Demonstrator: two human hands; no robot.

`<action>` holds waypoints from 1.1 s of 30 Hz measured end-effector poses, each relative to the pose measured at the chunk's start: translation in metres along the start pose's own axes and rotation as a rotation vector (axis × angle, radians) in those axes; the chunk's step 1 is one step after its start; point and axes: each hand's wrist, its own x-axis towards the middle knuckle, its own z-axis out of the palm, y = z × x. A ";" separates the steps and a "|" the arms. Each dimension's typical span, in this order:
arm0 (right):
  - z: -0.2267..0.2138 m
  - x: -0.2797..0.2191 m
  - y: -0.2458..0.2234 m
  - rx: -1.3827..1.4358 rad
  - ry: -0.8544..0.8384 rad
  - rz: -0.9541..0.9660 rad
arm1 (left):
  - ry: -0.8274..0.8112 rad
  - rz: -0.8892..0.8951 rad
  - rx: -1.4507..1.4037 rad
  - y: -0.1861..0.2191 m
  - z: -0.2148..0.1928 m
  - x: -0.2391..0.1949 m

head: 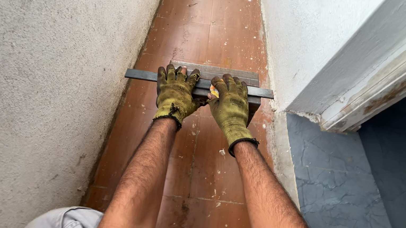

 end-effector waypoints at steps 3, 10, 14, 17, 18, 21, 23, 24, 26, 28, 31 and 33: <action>-0.005 0.007 0.001 -0.045 -0.039 -0.041 | -0.026 -0.035 -0.025 0.003 -0.003 0.002; -0.003 0.008 0.004 -0.087 -0.150 -0.015 | 0.033 0.002 -0.015 0.001 0.015 0.012; -0.004 0.018 -0.003 -0.137 -0.148 -0.014 | -0.043 0.016 0.001 -0.004 0.014 0.022; -0.007 0.023 -0.009 -0.158 -0.181 -0.013 | -0.017 0.013 -0.023 -0.007 0.010 0.025; -0.008 0.022 -0.010 -0.161 -0.192 -0.021 | -0.011 0.015 -0.018 -0.007 0.009 0.027; -0.013 0.022 -0.009 -0.172 -0.156 -0.082 | -0.031 -0.002 -0.012 -0.005 0.005 0.023; -0.018 0.026 -0.005 -0.158 -0.153 -0.117 | -0.029 -0.011 -0.013 -0.001 0.002 0.023; -0.021 0.030 -0.002 -0.157 -0.150 -0.131 | -0.021 -0.013 -0.010 -0.002 0.001 0.026; -0.021 0.031 0.002 -0.202 -0.296 -0.085 | -0.017 -0.019 -0.012 0.003 0.008 0.028; -0.017 0.018 -0.003 -0.181 -0.355 -0.092 | -0.038 -0.027 0.009 0.000 0.015 0.024; -0.029 0.033 -0.001 -0.129 -0.268 -0.139 | -0.092 -0.042 0.045 0.001 0.010 0.025; -0.032 0.028 0.000 -0.096 -0.340 -0.087 | -0.066 -0.031 0.032 0.000 0.012 0.020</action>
